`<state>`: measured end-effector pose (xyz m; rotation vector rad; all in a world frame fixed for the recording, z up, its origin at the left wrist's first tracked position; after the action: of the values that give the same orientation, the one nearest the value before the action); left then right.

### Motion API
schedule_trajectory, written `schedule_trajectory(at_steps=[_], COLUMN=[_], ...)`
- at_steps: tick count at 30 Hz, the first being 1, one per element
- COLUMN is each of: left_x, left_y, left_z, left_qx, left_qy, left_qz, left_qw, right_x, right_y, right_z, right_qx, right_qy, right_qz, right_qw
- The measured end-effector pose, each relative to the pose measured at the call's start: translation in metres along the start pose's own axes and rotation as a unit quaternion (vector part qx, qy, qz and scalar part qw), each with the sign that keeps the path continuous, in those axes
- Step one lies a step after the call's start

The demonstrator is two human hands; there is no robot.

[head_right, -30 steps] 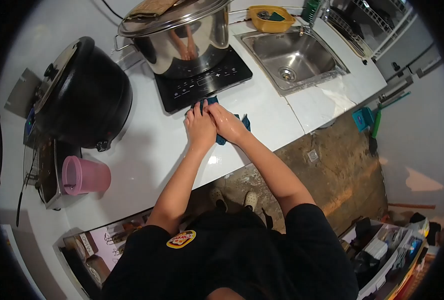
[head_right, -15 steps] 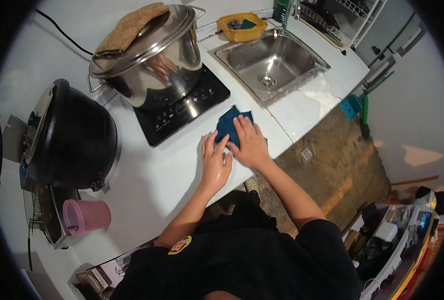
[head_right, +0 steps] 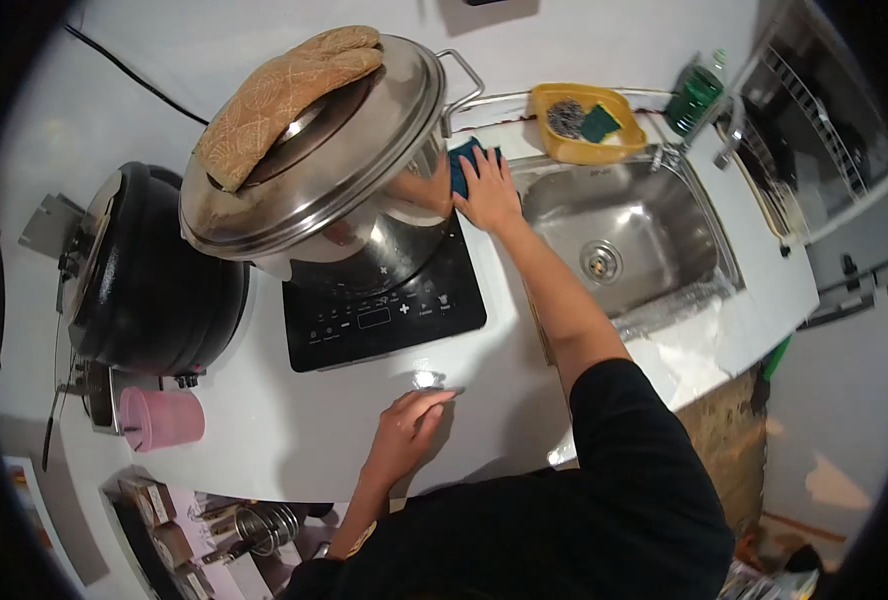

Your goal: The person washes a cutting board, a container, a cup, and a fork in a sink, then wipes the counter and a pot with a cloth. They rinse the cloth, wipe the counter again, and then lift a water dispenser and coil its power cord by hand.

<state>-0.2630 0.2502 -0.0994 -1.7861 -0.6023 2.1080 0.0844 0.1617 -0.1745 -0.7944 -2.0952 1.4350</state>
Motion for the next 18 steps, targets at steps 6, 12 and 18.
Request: schedule_trajectory(at_steps=[6, 12, 18], left_x=[0.007, -0.009, 0.009], left_y=[0.003, 0.004, -0.006], left_z=[0.001, 0.000, 0.027], left_qx=[-0.078, -0.065, -0.050], left_qy=[-0.105, -0.035, 0.028], left_qz=[0.019, -0.028, -0.038], left_qw=[0.991, 0.997, 0.998], right_x=[-0.039, -0.062, -0.049], right_y=[0.051, 0.025, 0.029], right_z=[-0.073, -0.056, 0.001], right_qx=[0.056, -0.027, -0.046], right_qy=[-0.197, -0.041, 0.153], right_qz=[-0.087, -0.083, -0.034], right_qw=[0.975, 0.995, 0.987])
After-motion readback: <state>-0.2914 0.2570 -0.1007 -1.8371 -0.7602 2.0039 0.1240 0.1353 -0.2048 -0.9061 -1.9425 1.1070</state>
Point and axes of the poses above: each hand's wrist, its own z-axis away from the middle knuckle, its own y-axis out of the palm, x = y × z, the point moved 1 cm from there along -z, towards the middle knuckle, and after that the axes turned 10 degrees about -y, right-handed, at the moved point
